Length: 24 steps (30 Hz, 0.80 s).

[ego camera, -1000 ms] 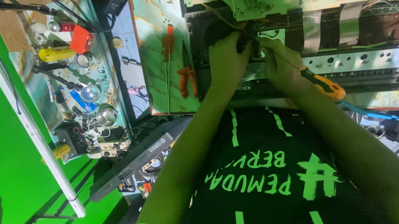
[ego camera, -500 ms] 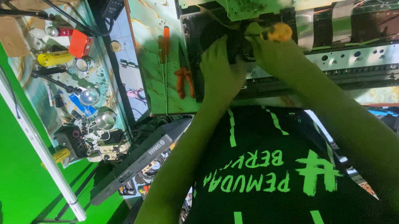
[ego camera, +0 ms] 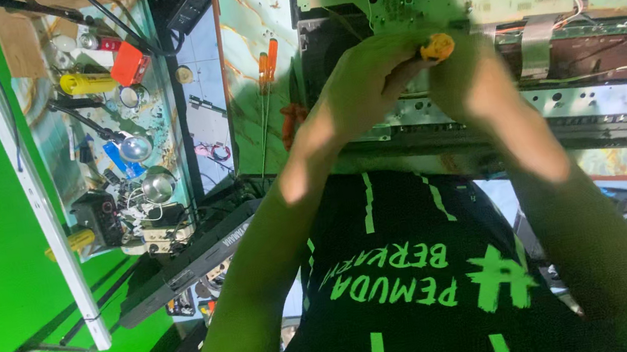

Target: The person repairs an electronic keyboard by using a screwdriver to remove and replace screws from internal circuit boards, handling wires and electronic components, and applying tape to the internal casing.

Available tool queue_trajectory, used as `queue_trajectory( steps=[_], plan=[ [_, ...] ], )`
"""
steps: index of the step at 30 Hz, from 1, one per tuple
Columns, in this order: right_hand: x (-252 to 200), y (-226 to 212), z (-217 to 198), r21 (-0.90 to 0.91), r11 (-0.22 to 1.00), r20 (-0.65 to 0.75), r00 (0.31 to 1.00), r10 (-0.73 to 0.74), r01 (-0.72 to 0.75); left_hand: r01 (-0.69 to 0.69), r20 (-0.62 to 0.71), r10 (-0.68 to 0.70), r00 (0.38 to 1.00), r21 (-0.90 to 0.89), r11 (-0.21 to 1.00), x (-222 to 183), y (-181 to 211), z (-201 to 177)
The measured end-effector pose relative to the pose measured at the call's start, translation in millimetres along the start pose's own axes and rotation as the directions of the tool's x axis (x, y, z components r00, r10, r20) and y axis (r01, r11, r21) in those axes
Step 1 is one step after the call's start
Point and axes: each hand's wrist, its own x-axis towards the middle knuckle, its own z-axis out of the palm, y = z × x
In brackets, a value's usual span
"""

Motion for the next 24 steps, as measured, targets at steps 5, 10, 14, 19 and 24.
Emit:
queue_trajectory(
  steps=[5,10,14,19,24],
  plan=[
    [-47.8,-75.0,-86.4,0.251,0.967,-0.373,0.926,0.062,0.037,-0.017,-0.026,0.018,1.000,0.036,0.999,-7.4,0.8,6.2],
    [-21.2,-92.9,-99.8,-0.171,0.985,-0.258,0.966,-0.028,-0.017,0.048,0.005,-0.048,0.999,0.019,0.999,-2.0,5.1,7.8],
    [-17.8,-85.5,-102.3,-0.401,0.902,-0.192,0.949,-0.251,0.158,-0.085,-0.044,0.083,0.996,-0.064,0.994,-7.8,7.2,2.9],
    [-14.7,-77.1,-105.4,-0.363,0.879,-0.109,0.922,-0.371,0.310,0.103,0.068,-0.096,0.993,-0.097,0.990,-4.2,7.7,-1.3],
    [-12.0,-80.5,-103.6,-0.344,0.873,-0.165,0.893,-0.419,0.346,0.201,-0.220,-0.161,0.962,0.176,0.963,-0.9,18.7,9.3]
  ],
)
